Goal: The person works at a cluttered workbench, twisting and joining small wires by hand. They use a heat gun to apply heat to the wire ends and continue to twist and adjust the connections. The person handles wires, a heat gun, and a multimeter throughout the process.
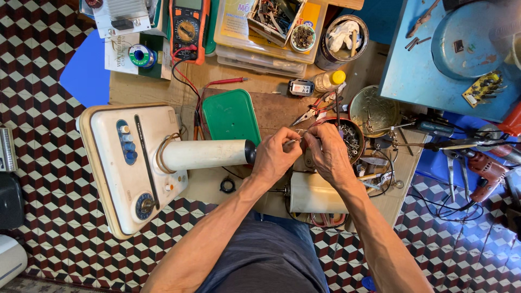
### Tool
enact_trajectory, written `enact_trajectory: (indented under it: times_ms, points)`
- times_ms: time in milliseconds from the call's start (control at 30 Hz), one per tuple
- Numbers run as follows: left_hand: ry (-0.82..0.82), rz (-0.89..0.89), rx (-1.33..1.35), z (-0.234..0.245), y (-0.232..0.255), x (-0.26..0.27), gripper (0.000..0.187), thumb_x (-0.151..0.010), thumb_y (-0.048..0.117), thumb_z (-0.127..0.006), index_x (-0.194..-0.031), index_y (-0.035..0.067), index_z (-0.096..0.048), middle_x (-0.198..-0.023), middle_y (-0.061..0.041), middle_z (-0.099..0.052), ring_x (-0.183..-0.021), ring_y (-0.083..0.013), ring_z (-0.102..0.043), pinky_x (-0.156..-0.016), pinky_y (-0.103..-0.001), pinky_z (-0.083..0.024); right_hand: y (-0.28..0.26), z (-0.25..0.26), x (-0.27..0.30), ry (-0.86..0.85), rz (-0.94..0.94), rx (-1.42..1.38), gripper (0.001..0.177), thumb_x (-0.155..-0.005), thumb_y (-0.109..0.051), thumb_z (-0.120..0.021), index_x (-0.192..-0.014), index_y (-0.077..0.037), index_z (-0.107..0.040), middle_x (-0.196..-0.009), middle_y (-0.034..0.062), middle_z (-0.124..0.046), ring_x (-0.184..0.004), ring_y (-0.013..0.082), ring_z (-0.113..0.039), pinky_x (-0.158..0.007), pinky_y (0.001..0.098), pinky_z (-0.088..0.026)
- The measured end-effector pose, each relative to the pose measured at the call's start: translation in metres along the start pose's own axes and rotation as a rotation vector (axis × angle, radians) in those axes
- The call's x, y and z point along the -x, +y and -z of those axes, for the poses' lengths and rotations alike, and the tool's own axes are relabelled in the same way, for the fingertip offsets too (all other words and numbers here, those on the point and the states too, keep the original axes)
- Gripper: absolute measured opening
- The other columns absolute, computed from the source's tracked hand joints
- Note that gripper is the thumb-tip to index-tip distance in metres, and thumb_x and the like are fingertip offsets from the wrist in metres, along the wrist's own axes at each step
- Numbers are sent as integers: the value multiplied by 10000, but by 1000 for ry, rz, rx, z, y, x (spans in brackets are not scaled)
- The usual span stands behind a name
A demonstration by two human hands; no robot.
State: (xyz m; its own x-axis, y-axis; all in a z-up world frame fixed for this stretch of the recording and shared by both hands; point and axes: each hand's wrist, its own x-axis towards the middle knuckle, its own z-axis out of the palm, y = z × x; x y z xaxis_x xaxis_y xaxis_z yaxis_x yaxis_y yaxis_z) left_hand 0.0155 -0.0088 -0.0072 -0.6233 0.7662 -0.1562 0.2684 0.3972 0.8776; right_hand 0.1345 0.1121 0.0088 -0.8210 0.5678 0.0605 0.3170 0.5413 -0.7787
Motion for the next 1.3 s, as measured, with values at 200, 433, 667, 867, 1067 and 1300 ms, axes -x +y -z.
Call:
enact_trajectory:
  times_ms: [200,433,667,867,1067,1300]
  points:
    - [41,5,150,-2,-5,11,220,-910,149,-739,-1036,52,-587,-857,-86,-791,-780,-186,-773,-707,-321,-602,-5,1,2,-18,-43,-24,115,-979,-98,-659,-999,5,-611,-910,160,-596,-895,332,-593,-807,418,-477]
    - [42,-54,191,2,-15,11,184,-903,135,-761,-994,29,-641,-876,-93,-788,-810,-130,-774,-677,-265,-602,-6,-1,3,-16,-67,-29,135,-984,-114,-653,-1014,11,-613,-935,167,-602,-911,333,-598,-816,420,-483]
    - [-152,52,284,16,-23,-6,184,-916,159,-759,-1015,20,-689,-863,-84,-802,-755,-79,-730,-655,-252,-578,-9,6,1,-81,-176,-46,209,-1009,-192,-610,-1068,6,-641,-961,162,-641,-953,312,-620,-849,404,-496]
    - [-195,63,249,20,-22,-10,199,-908,187,-761,-1007,25,-701,-860,-80,-807,-760,-86,-739,-675,-248,-572,-12,11,10,15,-293,-171,392,-1070,-272,-499,-1344,-6,-591,-1299,163,-642,-1209,277,-615,-1030,370,-461]
    - [-247,114,272,24,-17,-11,209,-905,204,-760,-1022,44,-692,-858,-60,-810,-764,-76,-729,-692,-237,-556,-23,23,36,327,-447,-345,472,-1079,-298,-478,-1449,-7,-513,-1413,144,-603,-1305,230,-572,-1102,338,-437]
    - [-247,130,288,25,-14,-13,206,-900,195,-764,-1022,40,-705,-844,-42,-807,-739,-70,-693,-678,-244,-532,-33,13,85,434,-641,-317,473,-1048,-316,-525,-1419,-24,-558,-1337,115,-658,-1237,198,-602,-1060,321,-454]
